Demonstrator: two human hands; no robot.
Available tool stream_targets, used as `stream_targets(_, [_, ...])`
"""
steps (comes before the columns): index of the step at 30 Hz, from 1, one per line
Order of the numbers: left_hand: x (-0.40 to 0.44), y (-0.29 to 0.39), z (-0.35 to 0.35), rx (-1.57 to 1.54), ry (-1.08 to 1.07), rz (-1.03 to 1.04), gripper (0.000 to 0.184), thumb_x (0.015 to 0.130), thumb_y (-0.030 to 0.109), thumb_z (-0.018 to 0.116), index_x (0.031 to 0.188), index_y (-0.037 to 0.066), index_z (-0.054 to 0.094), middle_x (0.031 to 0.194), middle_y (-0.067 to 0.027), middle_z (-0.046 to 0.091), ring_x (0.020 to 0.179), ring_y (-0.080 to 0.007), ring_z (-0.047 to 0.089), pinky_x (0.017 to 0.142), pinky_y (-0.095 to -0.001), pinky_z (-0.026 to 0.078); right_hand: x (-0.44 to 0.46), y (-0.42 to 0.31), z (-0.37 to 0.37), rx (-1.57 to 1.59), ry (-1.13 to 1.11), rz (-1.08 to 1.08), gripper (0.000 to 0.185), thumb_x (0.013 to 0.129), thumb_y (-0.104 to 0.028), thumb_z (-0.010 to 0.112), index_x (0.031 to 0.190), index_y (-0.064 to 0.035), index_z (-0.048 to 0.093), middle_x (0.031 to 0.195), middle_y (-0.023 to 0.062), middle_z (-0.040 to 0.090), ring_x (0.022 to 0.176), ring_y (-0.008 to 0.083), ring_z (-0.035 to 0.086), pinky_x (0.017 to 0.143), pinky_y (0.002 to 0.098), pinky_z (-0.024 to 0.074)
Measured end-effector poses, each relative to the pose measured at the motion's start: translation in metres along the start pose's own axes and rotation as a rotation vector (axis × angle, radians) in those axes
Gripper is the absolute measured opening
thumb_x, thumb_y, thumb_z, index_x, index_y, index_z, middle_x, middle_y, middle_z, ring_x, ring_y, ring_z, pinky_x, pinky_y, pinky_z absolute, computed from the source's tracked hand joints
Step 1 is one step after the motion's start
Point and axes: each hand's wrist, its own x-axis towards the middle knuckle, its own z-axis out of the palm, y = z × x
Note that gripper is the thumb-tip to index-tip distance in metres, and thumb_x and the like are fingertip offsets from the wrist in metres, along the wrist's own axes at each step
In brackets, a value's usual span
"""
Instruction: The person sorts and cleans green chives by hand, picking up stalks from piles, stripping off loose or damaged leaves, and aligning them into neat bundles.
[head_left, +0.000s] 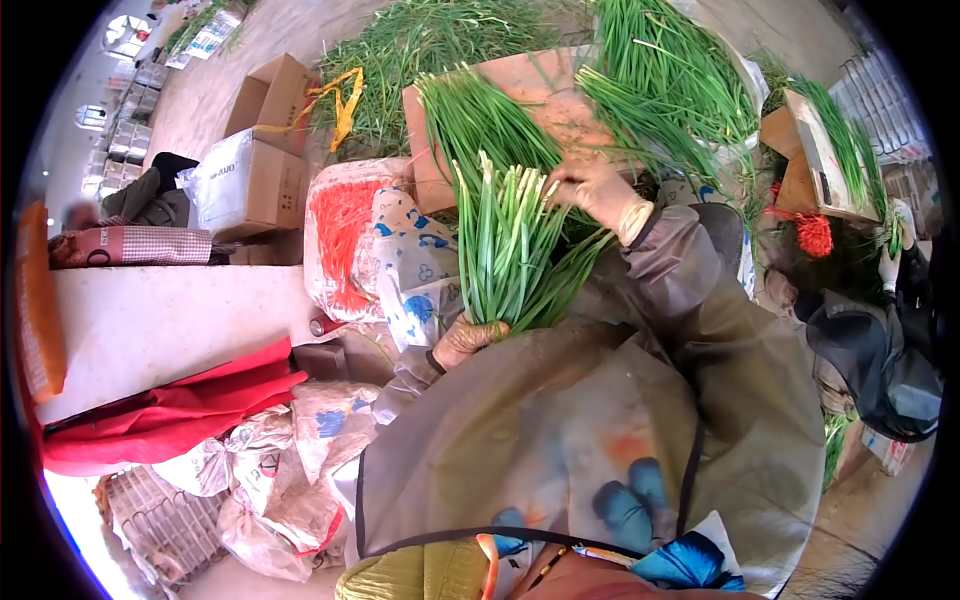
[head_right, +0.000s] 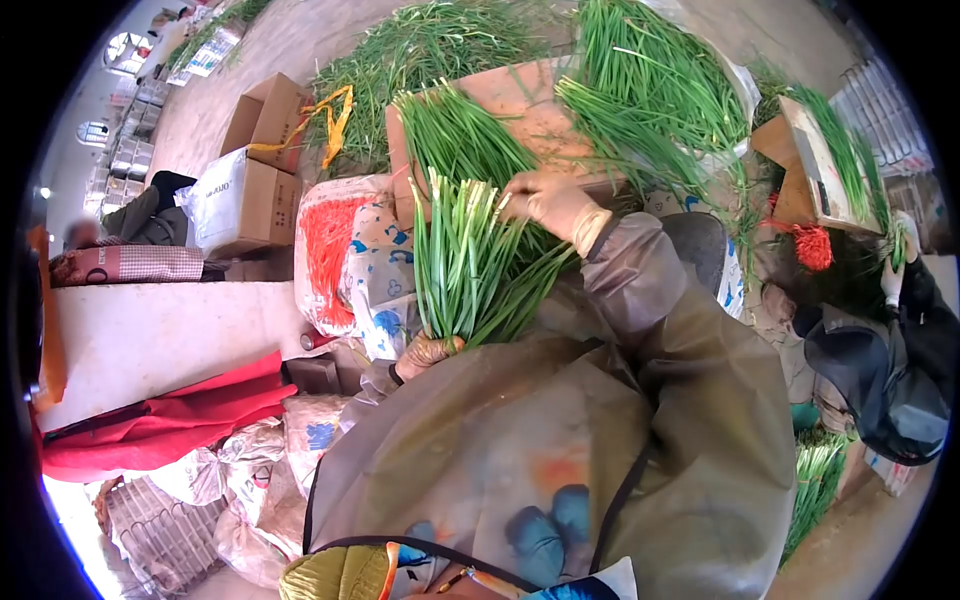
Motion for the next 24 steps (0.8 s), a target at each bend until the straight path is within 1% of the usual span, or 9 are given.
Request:
stream_targets(4, [0.002,0.000,-0.006,0.094,0.004,-0.036,0.050,0.080,0.003,0.063,0.126,0.008,0.046,0.120,-0.0071,0.055,0.108,-0.0201,0.053,0.091,-0.0349,0.043,0.000,-0.004,-0.014,0.574,0.212,-0.020,0.022,0.082,-0.020,0.063,0.096,-0.0025,0.062,0.092,0.0078,0.064,0.084,0.0156,0.060,0.081,0.0259,0.0456])
stream_targets(7, [0.003,0.000,-0.003,0.100,0.007,-0.055,0.047,0.080,0.003,0.063,0.124,0.008,0.049,0.117,-0.0064,0.056,0.106,-0.0189,0.054,0.089,-0.0337,0.043,0.009,-0.015,-0.005,-0.075,0.021,0.061,0.023,0.080,-0.018,0.066,0.096,-0.0025,0.061,0.087,0.0044,0.062,0.081,0.0114,0.057,0.073,0.0257,0.0466])
stream_targets(12, [0.000,-0.003,-0.002,0.087,0.065,-0.008,0.046,0.079,0.003,0.063,0.123,0.007,0.050,0.114,-0.0059,0.058,0.102,-0.0183,0.055,0.088,-0.0328,0.045,0.009,-0.010,-0.005,-0.155,0.219,-0.036,0.019,0.078,-0.019,0.069,0.080,-0.0011,0.062,0.078,0.0040,0.062,0.073,0.0099,0.054,0.066,0.0262,0.0441])
stream_targets(15, [-0.003,-0.002,0.005,0.035,0.070,0.000,0.045,0.079,0.002,0.064,0.121,0.007,0.051,0.113,-0.0060,0.058,0.102,-0.0184,0.056,0.087,-0.0329,0.045,0.008,0.016,-0.045,0.130,0.439,-0.040,0.016,0.078,-0.016,0.066,0.085,-0.0022,0.063,0.079,0.0048,0.063,0.073,0.0129,0.056,0.071,0.0250,0.0444])
stream_targets(16, [-0.002,-0.003,0.005,0.029,0.084,0.024,0.044,0.079,0.002,0.064,0.121,0.007,0.051,0.113,-0.0061,0.059,0.101,-0.0186,0.056,0.087,-0.0332,0.045,0.010,0.033,-0.059,0.549,0.500,-0.086,0.011,0.081,-0.014,0.062,0.085,-0.0036,0.062,0.077,0.0045,0.062,0.076,0.0124,0.058,0.071,0.0269,0.0452])
stream_targets(18, [-0.001,-0.003,0.005,0.027,0.093,0.040,0.043,0.079,0.002,0.064,0.120,0.006,0.052,0.112,-0.0062,0.059,0.101,-0.0187,0.056,0.087,-0.0335,0.045,-0.003,0.007,-0.088,-0.639,0.624,0.349,0.012,0.079,-0.016,0.058,0.086,-0.0067,0.062,0.090,0.0101,0.064,0.083,0.0259,0.061,0.076,0.0350,0.0469])
stream_targets(20, [0.000,-0.001,0.005,0.058,0.107,0.049,0.042,0.078,0.002,0.064,0.118,0.006,0.053,0.112,-0.0066,0.059,0.100,-0.0191,0.057,0.087,-0.0340,0.046,-0.011,0.044,-0.108,-1.317,0.611,0.267,0.015,0.079,-0.020,0.057,0.088,-0.0098,0.064,0.096,0.0095,0.063,0.086,0.0282,0.059,0.078,0.0360,0.0466])
stream_targets(22, [0.005,-0.001,0.004,0.087,0.107,0.057,0.041,0.079,0.002,0.063,0.119,0.006,0.053,0.110,-0.0064,0.059,0.100,-0.0188,0.057,0.086,-0.0335,0.046,-0.016,0.009,-0.085,-0.910,0.559,0.067,0.016,0.081,-0.022,0.055,0.090,-0.0126,0.065,0.097,0.0072,0.064,0.088,0.0255,0.060,0.078,0.0356,0.0464])
stream_targets(24, [0.004,-0.004,-0.004,0.287,0.133,0.002,0.039,0.081,0.004,0.062,0.119,0.005,0.051,0.108,-0.0054,0.059,0.100,-0.0177,0.056,0.086,-0.0322,0.045,-0.013,-0.022,-0.036,-0.115,0.319,0.042,0.016,0.080,-0.022,0.064,0.087,-0.0077,0.066,0.085,0.0099,0.064,0.075,0.0153,0.060,0.071,0.0262,0.0476])
